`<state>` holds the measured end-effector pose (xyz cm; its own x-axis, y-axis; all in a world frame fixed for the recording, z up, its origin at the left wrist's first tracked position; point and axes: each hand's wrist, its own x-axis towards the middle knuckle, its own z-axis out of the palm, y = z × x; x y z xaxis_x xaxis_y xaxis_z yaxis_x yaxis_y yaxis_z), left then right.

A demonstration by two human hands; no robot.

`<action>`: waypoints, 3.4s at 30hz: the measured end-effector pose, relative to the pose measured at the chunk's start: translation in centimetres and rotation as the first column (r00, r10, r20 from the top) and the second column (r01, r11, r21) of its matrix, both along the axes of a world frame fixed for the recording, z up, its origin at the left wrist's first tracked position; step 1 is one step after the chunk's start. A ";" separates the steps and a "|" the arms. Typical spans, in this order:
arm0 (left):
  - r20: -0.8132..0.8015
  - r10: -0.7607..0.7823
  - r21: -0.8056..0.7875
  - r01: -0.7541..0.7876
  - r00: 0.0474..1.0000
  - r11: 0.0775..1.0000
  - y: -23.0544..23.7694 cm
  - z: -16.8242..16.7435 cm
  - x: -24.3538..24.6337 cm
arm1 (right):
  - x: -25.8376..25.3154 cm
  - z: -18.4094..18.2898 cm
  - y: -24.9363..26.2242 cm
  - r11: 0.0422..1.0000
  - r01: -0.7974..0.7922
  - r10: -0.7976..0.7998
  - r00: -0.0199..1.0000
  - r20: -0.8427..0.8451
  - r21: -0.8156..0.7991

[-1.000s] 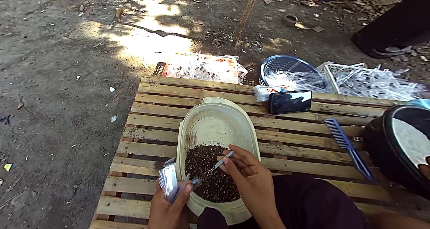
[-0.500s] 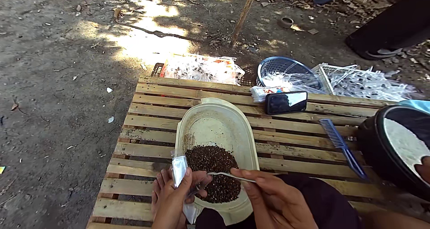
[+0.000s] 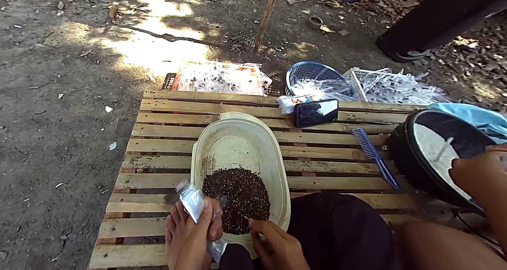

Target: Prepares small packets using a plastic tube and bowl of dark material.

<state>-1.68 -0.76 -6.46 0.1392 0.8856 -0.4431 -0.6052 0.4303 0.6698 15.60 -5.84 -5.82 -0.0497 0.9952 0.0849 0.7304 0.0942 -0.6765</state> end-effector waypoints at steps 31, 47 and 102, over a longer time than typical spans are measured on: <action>-0.324 0.096 0.621 0.135 0.941 0.772 2.3 5.6 -1.1 | 1.1 11.7 5.9 0.901 -0.124 0.269 0.911 -0.313 0.415; -0.229 -0.413 0.419 0.473 0.881 0.775 1.2 6.3 -1.7 | 2.9 9.2 13.5 0.889 0.369 -0.279 0.906 -0.318 0.271; 0.000 0.152 -0.349 -0.143 0.988 0.926 -0.5 1.5 -1.0 | -3.1 14.2 21.0 0.978 0.000 0.082 0.922 -0.378 0.210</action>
